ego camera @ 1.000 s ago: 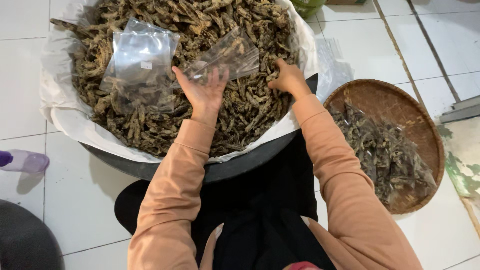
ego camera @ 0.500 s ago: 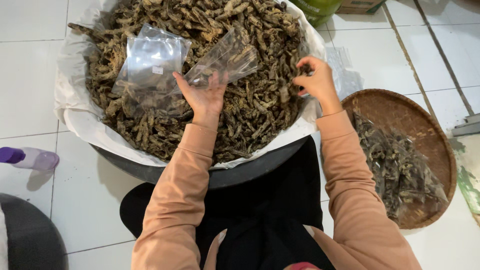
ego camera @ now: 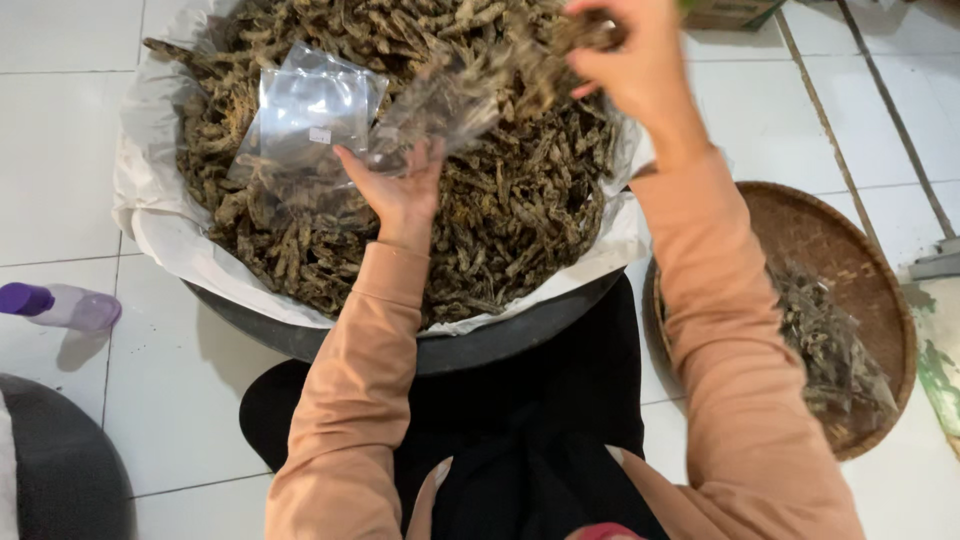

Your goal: The person sits on the floor beside a large basin of dried seafood and fills small clear plastic bags with pieces taken from the basin. They press the pieces into each bag, seal it, and place the filled bag on a woven tray beside them, repeating the process.

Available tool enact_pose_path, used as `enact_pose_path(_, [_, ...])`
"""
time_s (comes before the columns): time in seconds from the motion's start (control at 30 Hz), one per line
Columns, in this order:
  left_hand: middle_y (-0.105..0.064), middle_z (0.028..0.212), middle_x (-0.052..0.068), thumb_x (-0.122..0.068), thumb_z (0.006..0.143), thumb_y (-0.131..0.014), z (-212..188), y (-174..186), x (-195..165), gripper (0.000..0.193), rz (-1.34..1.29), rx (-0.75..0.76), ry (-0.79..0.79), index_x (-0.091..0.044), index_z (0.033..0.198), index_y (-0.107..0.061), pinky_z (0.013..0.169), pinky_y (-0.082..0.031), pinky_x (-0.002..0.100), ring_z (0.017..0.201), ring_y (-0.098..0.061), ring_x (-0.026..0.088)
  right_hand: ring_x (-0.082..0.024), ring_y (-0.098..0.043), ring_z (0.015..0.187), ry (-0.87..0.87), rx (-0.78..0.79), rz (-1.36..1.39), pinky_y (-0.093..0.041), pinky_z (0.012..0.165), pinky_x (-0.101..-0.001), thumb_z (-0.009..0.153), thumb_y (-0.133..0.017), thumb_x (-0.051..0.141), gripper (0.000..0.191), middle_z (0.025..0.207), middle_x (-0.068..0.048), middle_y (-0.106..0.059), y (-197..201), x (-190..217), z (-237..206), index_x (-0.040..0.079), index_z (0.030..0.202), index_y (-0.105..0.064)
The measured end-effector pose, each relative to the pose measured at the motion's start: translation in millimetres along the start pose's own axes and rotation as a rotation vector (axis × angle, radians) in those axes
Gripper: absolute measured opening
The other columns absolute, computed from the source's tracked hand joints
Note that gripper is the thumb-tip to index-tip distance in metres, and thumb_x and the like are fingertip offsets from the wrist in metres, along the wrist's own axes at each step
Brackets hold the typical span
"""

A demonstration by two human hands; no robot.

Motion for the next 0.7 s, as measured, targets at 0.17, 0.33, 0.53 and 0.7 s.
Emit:
enact_pose_path(0.17, [-0.009,0.156,0.023,-0.071,0.063,-0.076,4,-1,-9,0.123,0.010,0.010,-0.040,-0.040,0.159,-0.006,0.107,-0.045,0.068,0.139,-0.034,0.042,-0.016,-0.072,0.096,0.044,-0.063,0.095,-0.070,0.075,-0.0334,0.098,-0.068,-0.015,0.034,0.117,-0.006,-0.067,-6,-23,3,0.002,0.128,-0.069])
enact_pose_path(0.33, [-0.005,0.161,0.024,-0.068,0.069,-0.074,6,1,-2,0.122,-0.056,0.005,-0.002,-0.038,0.159,0.002,0.111,-0.043,0.070,0.146,-0.030,0.044,-0.016,-0.071,0.097,0.092,-0.165,0.331,-0.070,0.075,-0.0345,0.100,-0.066,-0.017,0.035,0.119,-0.007,-0.066,-9,-11,0,0.003,0.129,-0.066])
enact_pose_path(0.53, [-0.009,0.157,0.027,-0.069,0.071,-0.073,7,1,-6,0.120,-0.051,0.030,-0.032,-0.031,0.161,-0.004,0.109,-0.045,0.070,0.141,-0.032,0.044,-0.019,-0.072,0.089,0.166,-0.216,0.153,-0.067,0.071,-0.0325,0.100,-0.064,-0.017,0.029,0.110,-0.012,-0.066,-8,-5,10,0.000,0.124,-0.067])
enact_pose_path(0.7, [-0.011,0.156,0.018,-0.068,0.064,-0.075,4,-1,-14,0.118,-0.023,0.045,-0.056,-0.038,0.158,-0.009,0.108,-0.047,0.065,0.138,-0.031,0.042,-0.020,-0.077,0.077,-0.373,0.043,-0.061,-0.063,0.057,-0.0261,0.091,-0.067,-0.005,0.031,0.126,-0.010,-0.056,-48,-65,-14,0.005,0.120,-0.059])
Point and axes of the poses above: each hand's wrist, its own z-axis towards the middle knuckle, its own y-axis out of the back of the hand, x = y × z, the point moved 2 cm from there along z, towards the middle knuckle
